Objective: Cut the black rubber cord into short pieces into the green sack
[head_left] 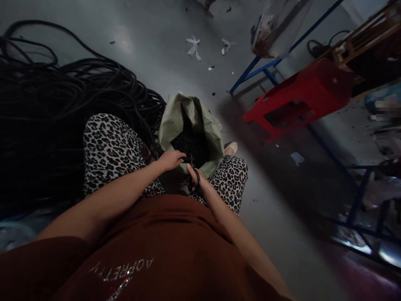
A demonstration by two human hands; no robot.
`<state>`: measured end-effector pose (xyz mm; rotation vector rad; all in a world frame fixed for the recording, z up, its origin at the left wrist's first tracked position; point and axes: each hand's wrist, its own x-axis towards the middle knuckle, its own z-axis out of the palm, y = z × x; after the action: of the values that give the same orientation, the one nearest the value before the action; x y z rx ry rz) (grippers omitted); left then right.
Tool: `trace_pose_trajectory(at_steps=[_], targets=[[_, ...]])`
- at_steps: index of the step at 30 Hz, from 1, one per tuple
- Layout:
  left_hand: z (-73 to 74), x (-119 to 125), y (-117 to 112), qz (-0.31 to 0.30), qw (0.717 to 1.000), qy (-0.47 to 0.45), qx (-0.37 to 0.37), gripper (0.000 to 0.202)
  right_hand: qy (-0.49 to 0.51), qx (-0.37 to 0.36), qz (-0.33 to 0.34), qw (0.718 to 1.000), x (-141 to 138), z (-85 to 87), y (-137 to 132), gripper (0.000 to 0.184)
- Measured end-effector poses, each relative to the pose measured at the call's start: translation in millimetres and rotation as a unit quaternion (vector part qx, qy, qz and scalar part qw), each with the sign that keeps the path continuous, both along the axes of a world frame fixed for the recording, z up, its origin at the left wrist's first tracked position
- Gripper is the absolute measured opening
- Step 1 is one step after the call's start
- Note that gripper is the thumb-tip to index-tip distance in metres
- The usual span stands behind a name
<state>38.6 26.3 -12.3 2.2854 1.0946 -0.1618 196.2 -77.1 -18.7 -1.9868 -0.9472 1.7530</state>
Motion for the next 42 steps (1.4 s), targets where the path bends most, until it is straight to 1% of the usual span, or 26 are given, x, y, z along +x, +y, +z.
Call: trace_pose_trajectory(at_steps=[2, 5, 7, 9, 17, 21, 26, 30, 33, 37, 42], targets=[[-0.2, 0, 0, -0.007, 1.000, 0.000, -0.005, 0.036, 0.010, -0.002, -0.010, 1.000, -1, 3.0, 0, 0.052], [-0.9, 0, 1, -0.017, 1.000, -0.001, -0.014, 0.036, 0.031, -0.016, -0.048, 0.998, -5, 12.3, -1, 0.047], [-1.6, 0, 1, -0.012, 1.000, -0.007, -0.019, 0.035, 0.039, -0.029, -0.069, 0.996, -7, 18.5, -1, 0.044], [-2.2, 0, 1, -0.003, 1.000, -0.011, -0.021, 0.035, 0.031, -0.036, -0.076, 0.996, -7, 21.8, -1, 0.043], [-4.8, 2, 2, 0.005, 1.000, 0.009, -0.014, 0.036, -0.028, -0.007, -0.064, 0.998, -6, 14.5, -1, 0.041], [-5.7, 2, 3, 0.009, 1.000, 0.022, -0.014, 0.035, -0.040, -0.009, -0.060, 0.997, -6, 17.7, -1, 0.040], [-7.4, 0, 4, 0.037, 0.999, 0.013, -0.020, 0.033, -0.057, -0.015, -0.060, 0.996, -4, 19.7, 0, 0.040], [-7.3, -2, 4, 0.072, 0.997, -0.001, -0.018, 0.034, -0.035, -0.026, -0.073, 0.996, -4, 16.8, 0, 0.041], [-5.8, -2, 4, 0.091, 0.996, 0.002, -0.010, 0.032, -0.012, -0.028, -0.055, 0.998, -5, 15.2, 0, 0.045], [-4.8, -1, 4, 0.089, 0.996, 0.012, -0.001, 0.029, 0.004, -0.018, -0.018, 1.000, -5, 17.1, 0, 0.046], [-3.0, 3, -1, 0.071, 0.997, 0.016, -0.002, 0.029, 0.008, -0.018, -0.004, 1.000, -6, 20.7, 2, 0.045]])
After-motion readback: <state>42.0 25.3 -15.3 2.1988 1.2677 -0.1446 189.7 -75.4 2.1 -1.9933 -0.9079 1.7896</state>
